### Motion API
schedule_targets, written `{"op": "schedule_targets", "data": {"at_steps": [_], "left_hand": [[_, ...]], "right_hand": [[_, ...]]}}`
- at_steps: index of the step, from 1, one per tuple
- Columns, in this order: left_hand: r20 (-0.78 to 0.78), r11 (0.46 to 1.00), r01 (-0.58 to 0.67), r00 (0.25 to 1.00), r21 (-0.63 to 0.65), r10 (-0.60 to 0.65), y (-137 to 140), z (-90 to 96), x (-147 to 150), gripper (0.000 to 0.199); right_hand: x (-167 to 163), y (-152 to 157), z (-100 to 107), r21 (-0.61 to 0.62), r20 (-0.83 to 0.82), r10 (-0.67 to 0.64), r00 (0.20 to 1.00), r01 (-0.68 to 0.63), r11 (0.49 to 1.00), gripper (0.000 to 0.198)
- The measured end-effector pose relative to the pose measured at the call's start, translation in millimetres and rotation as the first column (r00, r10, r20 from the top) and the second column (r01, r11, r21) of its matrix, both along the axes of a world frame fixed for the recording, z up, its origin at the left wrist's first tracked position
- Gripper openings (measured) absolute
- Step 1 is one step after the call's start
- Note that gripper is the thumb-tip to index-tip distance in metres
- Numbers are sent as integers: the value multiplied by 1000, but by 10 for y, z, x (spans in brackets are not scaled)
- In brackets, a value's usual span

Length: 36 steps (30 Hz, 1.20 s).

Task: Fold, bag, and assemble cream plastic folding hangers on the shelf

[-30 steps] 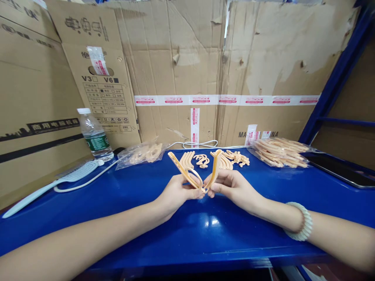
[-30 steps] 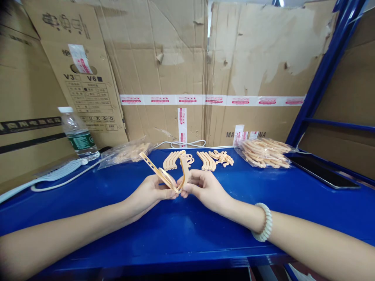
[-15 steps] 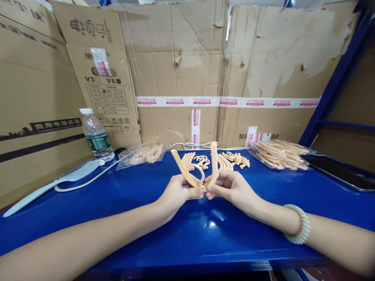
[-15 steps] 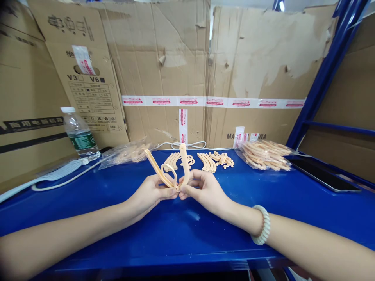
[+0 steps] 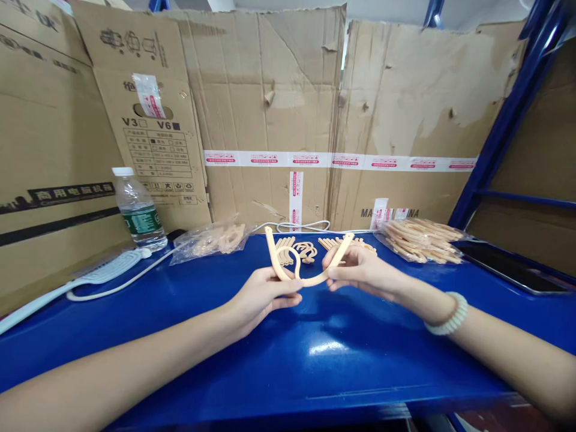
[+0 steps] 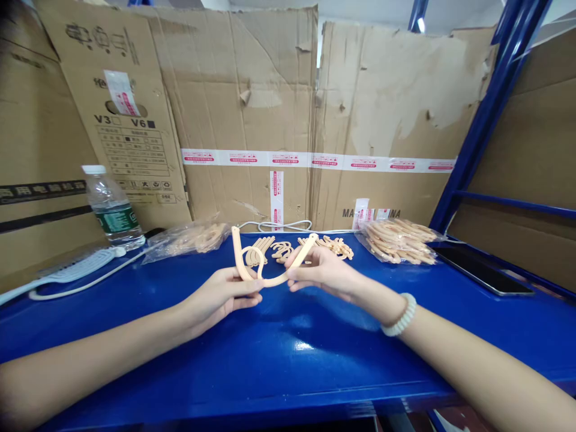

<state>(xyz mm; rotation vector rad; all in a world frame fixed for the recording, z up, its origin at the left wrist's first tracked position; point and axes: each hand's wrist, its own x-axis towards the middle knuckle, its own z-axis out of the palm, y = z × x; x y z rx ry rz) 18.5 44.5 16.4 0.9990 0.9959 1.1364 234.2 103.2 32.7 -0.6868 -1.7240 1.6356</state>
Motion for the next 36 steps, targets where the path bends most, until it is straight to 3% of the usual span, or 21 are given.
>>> {"op": "schedule_targets", "data": {"at_steps": [2, 6, 9, 12, 14, 15, 18, 20, 23, 28, 36], "left_hand": [[18, 1000, -12, 1000, -9, 13, 70, 37, -52, 12], [34, 995, -90, 995, -36, 91, 236, 138, -175, 4], [-4, 995, -100, 995, -31, 100, 352, 236, -319, 10], [-158, 1000, 1, 987, 25, 3, 446, 315, -498, 13], [-368, 987, 120, 927, 111, -72, 486, 351, -603, 14], [-503, 967, 200, 859, 155, -97, 497, 364, -643, 13], [-835, 855, 482, 538, 191, -116, 490, 395, -704, 14], [-934, 781, 604, 349, 161, -77, 467, 409, -711, 12], [-981, 714, 686, 192, 138, 6, 437, 420, -713, 10], [-995, 666, 741, 93, 89, 30, 440, 420, -731, 9], [-989, 670, 741, 127, 48, -70, 426, 414, -705, 9]], "right_hand": [[160, 163, 78, 74, 131, 85, 988, -95, 993, 30], [387, 401, 173, 331, 340, 21, 940, -141, 933, 27], [450, 440, 223, 541, 484, -101, 869, -207, 815, 17], [468, 409, 271, 659, 587, -238, 773, -287, 695, 13], [471, 386, 285, 666, 626, -257, 736, -334, 667, 16], [471, 379, 284, 659, 638, -243, 731, -354, 664, 17], [459, 359, 262, 643, 658, -198, 726, -406, 649, 17], [441, 339, 247, 626, 687, -188, 702, -440, 644, 17], [408, 293, 246, 619, 721, -198, 664, -490, 613, 19], [376, 234, 265, 605, 733, -146, 665, -539, 586, 16], [388, 247, 243, 524, 787, -105, 608, -569, 634, 15]]}}
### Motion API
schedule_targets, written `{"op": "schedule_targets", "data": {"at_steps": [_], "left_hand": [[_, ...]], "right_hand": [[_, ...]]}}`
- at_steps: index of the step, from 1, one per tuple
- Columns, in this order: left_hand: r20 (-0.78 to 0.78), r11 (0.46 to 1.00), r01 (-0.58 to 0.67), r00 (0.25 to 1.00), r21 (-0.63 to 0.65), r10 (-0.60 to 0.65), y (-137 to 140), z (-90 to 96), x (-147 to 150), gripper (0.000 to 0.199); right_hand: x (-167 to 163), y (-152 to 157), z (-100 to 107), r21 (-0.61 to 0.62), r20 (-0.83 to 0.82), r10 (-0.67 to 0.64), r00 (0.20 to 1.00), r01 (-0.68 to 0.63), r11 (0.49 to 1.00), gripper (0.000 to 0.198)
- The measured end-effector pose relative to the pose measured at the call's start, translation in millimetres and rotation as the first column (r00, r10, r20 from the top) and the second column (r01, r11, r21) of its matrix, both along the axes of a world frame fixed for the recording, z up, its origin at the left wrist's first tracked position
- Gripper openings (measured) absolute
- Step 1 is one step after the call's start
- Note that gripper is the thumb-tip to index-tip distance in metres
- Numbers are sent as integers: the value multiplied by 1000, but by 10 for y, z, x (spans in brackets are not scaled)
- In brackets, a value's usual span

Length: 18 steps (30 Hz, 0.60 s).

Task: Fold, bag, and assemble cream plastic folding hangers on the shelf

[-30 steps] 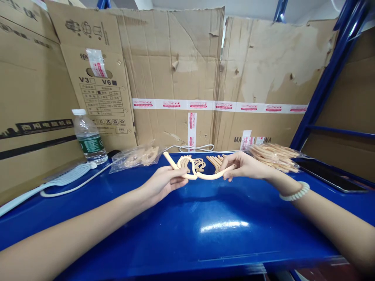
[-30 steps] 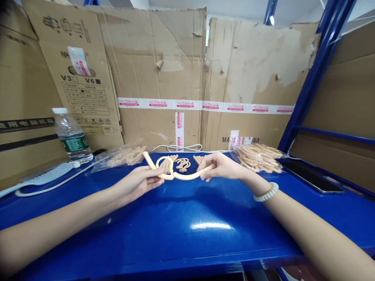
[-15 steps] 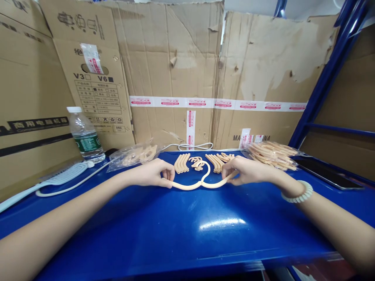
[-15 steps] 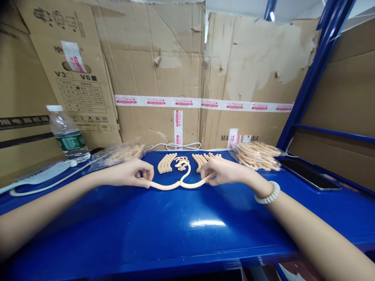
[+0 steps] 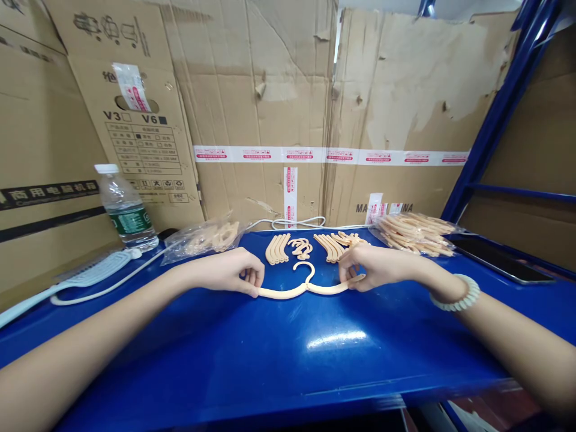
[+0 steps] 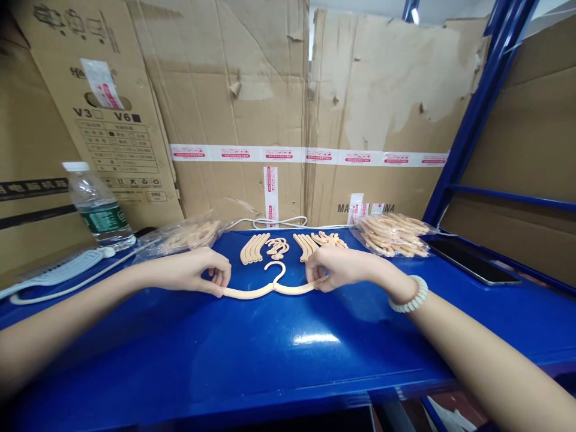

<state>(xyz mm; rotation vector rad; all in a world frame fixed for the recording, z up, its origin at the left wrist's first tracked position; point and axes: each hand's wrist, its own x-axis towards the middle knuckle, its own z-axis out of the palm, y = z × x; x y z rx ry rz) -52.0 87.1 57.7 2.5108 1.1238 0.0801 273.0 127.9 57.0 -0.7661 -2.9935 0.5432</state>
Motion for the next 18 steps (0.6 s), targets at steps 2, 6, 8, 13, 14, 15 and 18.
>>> {"op": "schedule_targets", "data": {"at_steps": [2, 6, 8, 13, 14, 15, 18], "left_hand": [[-6, 1000, 0, 1000, 19, 0, -4, 0, 2, 10], [-21, 998, -8, 1000, 66, 10, -4, -23, 10, 11], [-18, 995, -23, 1000, 100, 24, 8, -49, 15, 10], [3, 971, -29, 1000, 236, 29, 90, -139, 4, 10], [6, 963, -33, 999, 267, 33, 109, -157, -4, 10], [7, 956, -39, 999, 291, 38, 126, -172, -12, 11], [20, 951, -53, 999, 305, 50, 155, -196, -35, 13]], "right_hand": [[2, 15, -8, 5, -3, -12, 1000, 12, 1000, 15], [11, 65, -43, 11, -5, -52, 999, 52, 999, 16], [11, 89, -67, 18, -10, -78, 997, 78, 997, 17], [-21, 130, -118, 140, -54, -117, 992, 124, 982, 15], [-29, 138, -125, 166, -58, -129, 990, 137, 976, 14], [-35, 146, -130, 189, -60, -143, 988, 152, 970, 14], [-28, 172, -129, 224, -57, -158, 986, 167, 960, 12]]}}
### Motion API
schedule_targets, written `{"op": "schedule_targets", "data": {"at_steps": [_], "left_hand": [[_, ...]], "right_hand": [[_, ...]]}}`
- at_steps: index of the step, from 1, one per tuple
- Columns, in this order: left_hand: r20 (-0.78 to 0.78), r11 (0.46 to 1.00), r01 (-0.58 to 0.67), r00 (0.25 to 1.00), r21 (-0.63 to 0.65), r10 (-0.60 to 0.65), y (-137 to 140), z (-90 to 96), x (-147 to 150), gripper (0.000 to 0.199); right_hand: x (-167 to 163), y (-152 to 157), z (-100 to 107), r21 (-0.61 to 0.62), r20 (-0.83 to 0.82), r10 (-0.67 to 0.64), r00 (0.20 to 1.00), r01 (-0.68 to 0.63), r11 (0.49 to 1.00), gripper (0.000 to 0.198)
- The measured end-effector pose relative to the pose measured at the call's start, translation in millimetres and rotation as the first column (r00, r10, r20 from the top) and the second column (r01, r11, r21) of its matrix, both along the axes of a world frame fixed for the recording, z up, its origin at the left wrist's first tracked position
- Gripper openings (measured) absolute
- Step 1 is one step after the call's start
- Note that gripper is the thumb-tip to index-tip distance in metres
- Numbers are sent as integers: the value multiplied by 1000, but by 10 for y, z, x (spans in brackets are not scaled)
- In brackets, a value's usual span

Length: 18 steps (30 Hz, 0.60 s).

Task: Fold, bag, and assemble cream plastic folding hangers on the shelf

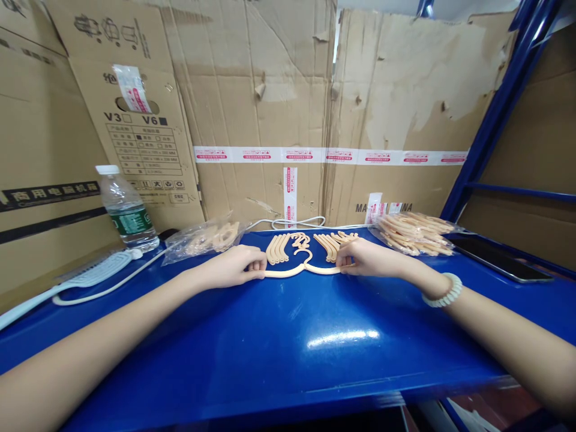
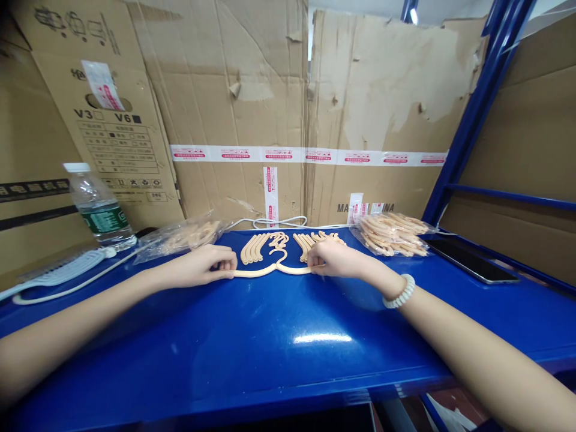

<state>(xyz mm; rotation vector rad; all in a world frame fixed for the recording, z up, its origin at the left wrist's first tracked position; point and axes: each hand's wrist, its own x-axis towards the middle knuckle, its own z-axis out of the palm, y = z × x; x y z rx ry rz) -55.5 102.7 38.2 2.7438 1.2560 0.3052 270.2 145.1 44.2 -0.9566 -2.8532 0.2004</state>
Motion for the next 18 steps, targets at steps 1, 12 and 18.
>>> {"op": "schedule_targets", "data": {"at_steps": [1, 12, 18], "left_hand": [[5, 1000, 0, 1000, -14, 0, 3, 1, -5, 14], [26, 982, -16, 999, -186, 21, -4, 87, -37, 22], [32, 983, -4, 999, -186, 11, 21, 69, -73, 20]], "right_hand": [[12, 9, 6, -6, 3, 4, 1000, -4, 1000, 12], [138, 74, 74, -117, 49, -22, 999, 27, 993, 11], [147, 81, 84, -167, 72, -44, 996, 55, 984, 12]]}}
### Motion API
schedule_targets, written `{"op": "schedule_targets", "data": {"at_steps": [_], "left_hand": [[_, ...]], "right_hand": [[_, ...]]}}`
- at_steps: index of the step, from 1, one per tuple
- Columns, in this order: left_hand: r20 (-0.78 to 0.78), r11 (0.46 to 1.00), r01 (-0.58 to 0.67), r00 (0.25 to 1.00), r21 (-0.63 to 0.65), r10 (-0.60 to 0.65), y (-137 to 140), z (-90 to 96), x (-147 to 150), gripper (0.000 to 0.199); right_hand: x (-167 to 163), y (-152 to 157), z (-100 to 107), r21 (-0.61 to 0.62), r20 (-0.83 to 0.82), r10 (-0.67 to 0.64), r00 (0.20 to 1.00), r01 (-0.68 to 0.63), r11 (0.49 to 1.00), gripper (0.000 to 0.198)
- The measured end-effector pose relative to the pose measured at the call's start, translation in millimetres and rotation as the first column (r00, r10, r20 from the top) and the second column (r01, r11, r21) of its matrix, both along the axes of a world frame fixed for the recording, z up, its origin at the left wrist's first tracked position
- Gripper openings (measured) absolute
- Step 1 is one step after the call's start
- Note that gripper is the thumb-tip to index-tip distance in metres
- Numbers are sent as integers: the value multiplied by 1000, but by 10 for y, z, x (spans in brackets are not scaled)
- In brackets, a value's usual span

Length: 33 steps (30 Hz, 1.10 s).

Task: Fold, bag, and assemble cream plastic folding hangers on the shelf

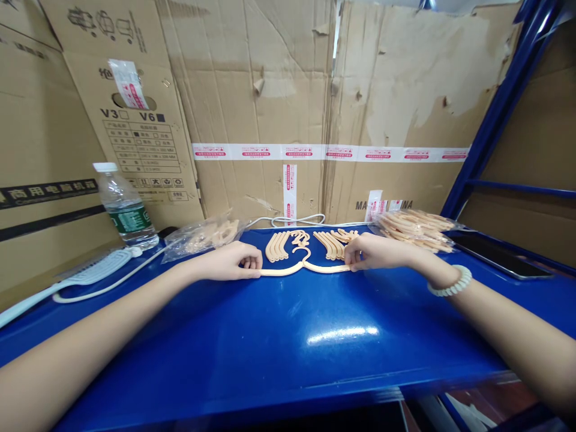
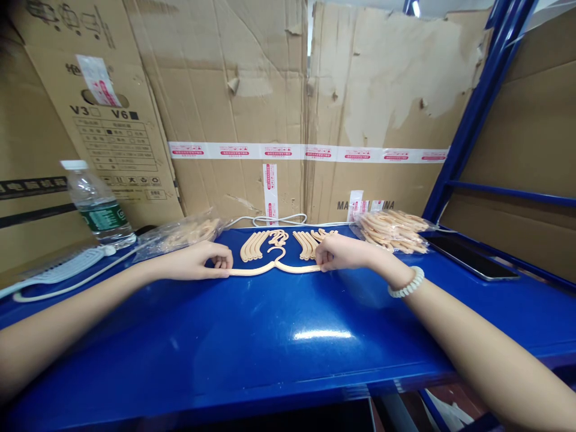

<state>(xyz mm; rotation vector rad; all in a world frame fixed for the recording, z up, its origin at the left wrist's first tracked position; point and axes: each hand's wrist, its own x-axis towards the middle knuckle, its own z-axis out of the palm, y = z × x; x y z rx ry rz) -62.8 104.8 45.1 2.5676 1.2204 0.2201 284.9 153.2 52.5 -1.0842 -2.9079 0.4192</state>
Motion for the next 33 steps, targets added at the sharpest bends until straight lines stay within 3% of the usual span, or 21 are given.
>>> {"op": "schedule_targets", "data": {"at_steps": [4, 10, 17, 26, 33], "left_hand": [[6, 1000, 2, 1000, -12, -2, 26, -8, -44, 21], [3, 995, -23, 1000, -95, 23, 58, 17, -117, 25], [-27, 987, -90, 996, -133, 88, 46, 66, -135, 27], [7, 994, -52, 999, -95, 53, 78, -2, -125, 25], [23, 995, -34, 999, -92, 36, 107, -46, -115, 28]], "right_hand": [[67, 28, 32, -55, -2, 1, 1000, -1, 998, 12], [237, 101, 84, -93, 43, -97, 994, 101, 991, 17], [158, 38, 90, -57, 39, -72, 997, 74, 996, 21], [141, 92, 6, 0, 33, -14, 999, 14, 1000, 17], [134, 84, 22, 60, 69, -78, 995, 74, 995, 12]]}}
